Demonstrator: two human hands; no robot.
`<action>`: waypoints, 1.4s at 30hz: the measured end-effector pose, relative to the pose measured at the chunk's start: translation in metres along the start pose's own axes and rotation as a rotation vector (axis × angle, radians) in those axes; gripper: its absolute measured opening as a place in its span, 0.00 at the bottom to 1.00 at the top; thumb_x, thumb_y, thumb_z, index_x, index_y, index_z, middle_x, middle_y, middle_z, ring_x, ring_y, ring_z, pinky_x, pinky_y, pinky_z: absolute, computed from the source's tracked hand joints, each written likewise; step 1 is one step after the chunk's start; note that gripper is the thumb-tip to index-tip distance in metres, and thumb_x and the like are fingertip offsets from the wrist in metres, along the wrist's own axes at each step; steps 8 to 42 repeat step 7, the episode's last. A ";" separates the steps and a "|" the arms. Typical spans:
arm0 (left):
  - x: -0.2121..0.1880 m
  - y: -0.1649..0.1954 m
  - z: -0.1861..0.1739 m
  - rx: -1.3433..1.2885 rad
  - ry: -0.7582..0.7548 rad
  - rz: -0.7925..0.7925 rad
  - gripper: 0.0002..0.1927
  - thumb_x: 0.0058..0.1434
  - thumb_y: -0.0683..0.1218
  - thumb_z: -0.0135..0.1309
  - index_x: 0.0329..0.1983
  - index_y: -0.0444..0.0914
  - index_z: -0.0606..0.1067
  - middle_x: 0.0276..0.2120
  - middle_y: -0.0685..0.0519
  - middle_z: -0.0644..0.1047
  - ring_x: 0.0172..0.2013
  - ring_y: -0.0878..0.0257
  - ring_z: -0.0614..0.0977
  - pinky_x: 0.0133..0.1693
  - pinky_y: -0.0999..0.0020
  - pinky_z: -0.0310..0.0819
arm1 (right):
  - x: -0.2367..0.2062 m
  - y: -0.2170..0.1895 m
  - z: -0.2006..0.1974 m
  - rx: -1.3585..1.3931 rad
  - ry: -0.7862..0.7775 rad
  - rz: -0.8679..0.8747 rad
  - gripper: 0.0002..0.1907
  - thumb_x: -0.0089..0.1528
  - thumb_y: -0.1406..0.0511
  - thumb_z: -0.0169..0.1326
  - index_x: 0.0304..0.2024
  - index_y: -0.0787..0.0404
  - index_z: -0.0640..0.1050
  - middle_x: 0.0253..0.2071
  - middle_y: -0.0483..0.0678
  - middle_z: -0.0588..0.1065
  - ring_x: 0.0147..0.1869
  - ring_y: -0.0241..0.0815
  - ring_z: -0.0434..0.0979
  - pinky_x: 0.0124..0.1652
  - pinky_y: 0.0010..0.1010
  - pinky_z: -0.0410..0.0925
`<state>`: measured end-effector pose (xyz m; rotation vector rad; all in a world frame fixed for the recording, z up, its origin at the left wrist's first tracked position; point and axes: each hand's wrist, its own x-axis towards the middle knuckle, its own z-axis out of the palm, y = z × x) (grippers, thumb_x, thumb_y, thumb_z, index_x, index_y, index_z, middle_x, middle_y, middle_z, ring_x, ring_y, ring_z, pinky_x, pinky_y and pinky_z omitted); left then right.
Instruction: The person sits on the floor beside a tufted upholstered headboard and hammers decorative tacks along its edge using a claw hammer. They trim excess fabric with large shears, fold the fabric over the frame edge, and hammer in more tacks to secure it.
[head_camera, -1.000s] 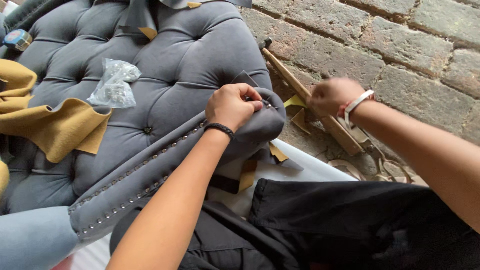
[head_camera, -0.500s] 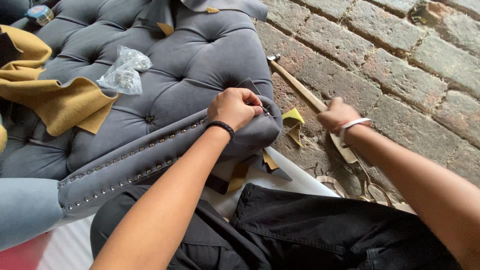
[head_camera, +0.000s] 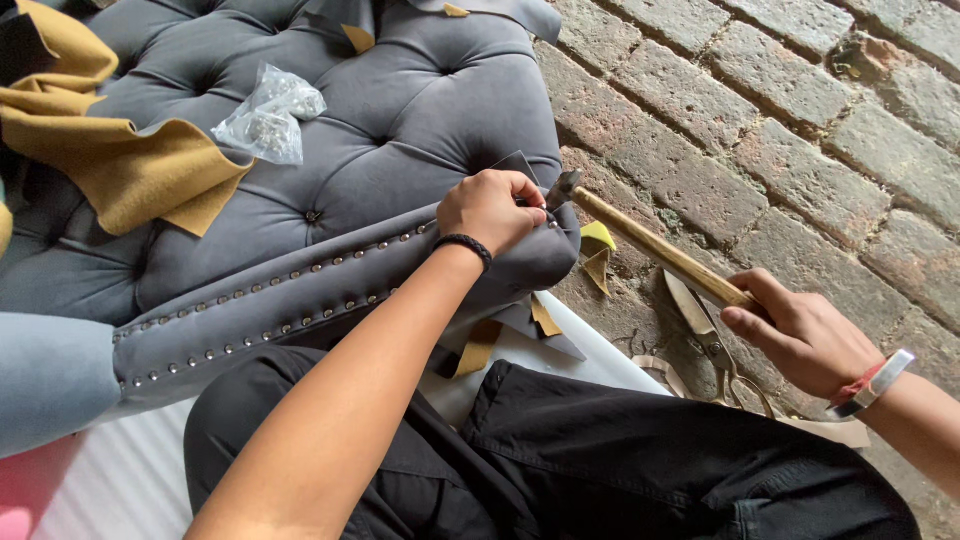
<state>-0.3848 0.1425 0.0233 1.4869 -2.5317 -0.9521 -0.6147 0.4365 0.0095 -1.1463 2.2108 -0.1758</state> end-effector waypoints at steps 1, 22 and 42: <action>0.001 0.000 -0.001 0.004 -0.006 0.001 0.09 0.47 0.57 0.68 0.33 0.60 0.85 0.35 0.61 0.85 0.41 0.60 0.86 0.43 0.62 0.79 | -0.001 -0.005 -0.002 -0.034 0.012 -0.023 0.25 0.65 0.43 0.47 0.53 0.52 0.73 0.20 0.54 0.72 0.25 0.51 0.74 0.30 0.47 0.67; 0.003 0.000 -0.003 -0.002 -0.029 0.017 0.12 0.47 0.56 0.68 0.36 0.58 0.85 0.36 0.61 0.85 0.41 0.61 0.86 0.44 0.64 0.79 | -0.004 -0.010 -0.002 -0.121 0.041 -0.086 0.25 0.66 0.42 0.42 0.48 0.53 0.74 0.23 0.57 0.74 0.29 0.53 0.77 0.34 0.50 0.70; 0.003 0.000 -0.003 -0.002 -0.029 0.017 0.12 0.47 0.56 0.68 0.36 0.58 0.85 0.36 0.61 0.85 0.41 0.61 0.86 0.44 0.64 0.79 | -0.004 -0.010 -0.002 -0.121 0.041 -0.086 0.25 0.66 0.42 0.42 0.48 0.53 0.74 0.23 0.57 0.74 0.29 0.53 0.77 0.34 0.50 0.70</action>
